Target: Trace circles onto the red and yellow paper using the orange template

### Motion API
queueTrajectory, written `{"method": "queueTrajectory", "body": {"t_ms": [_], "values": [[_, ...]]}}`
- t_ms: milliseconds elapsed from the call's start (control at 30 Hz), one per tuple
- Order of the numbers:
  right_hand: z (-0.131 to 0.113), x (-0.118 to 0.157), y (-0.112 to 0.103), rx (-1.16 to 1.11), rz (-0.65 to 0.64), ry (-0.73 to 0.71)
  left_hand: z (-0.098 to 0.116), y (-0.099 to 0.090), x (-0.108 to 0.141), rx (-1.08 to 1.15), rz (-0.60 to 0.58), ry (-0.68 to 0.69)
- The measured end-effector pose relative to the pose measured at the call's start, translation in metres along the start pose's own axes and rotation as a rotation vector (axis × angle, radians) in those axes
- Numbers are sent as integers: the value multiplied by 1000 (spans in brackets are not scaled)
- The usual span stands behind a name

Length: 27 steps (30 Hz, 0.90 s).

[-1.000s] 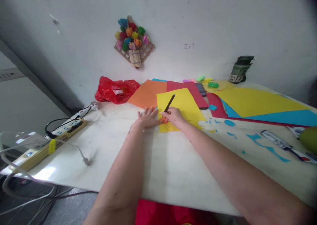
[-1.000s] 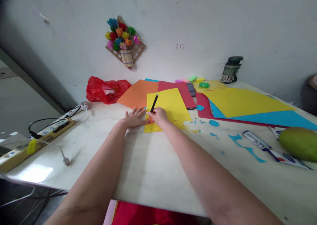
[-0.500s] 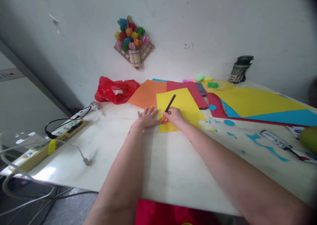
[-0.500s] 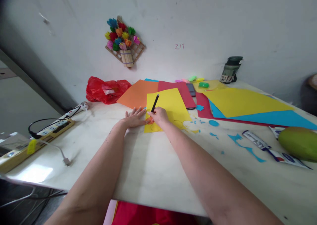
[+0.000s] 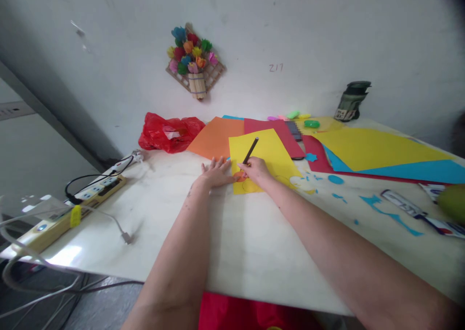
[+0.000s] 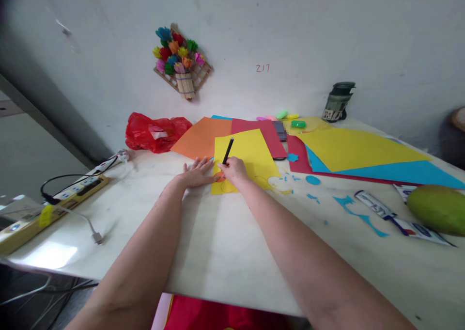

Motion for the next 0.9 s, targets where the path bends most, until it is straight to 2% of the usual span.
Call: {"method": "queueTrajectory", "body": {"t_ms": [333, 667, 800, 900], "values": [[-2, 1, -2, 20, -4, 9, 1, -2, 2, 4, -7, -3], [-5, 4, -4, -56, 23, 34, 2, -3, 2, -4, -6, -12], [-9, 7, -9, -122, 108, 25, 2, -3, 2, -4, -15, -16], [-11, 9, -14, -86, 155, -8, 3, -4, 4, 2, -10, -13]]}}
Point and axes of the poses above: each hand's wrist, its own x-axis away from the middle knuckle, its own y-axis out of the palm, z = x × y, the point moved 2 cm from there along -x, towards the middle knuckle, and after that the axes turned 10 degrees about -x, right-handed, at the moved point
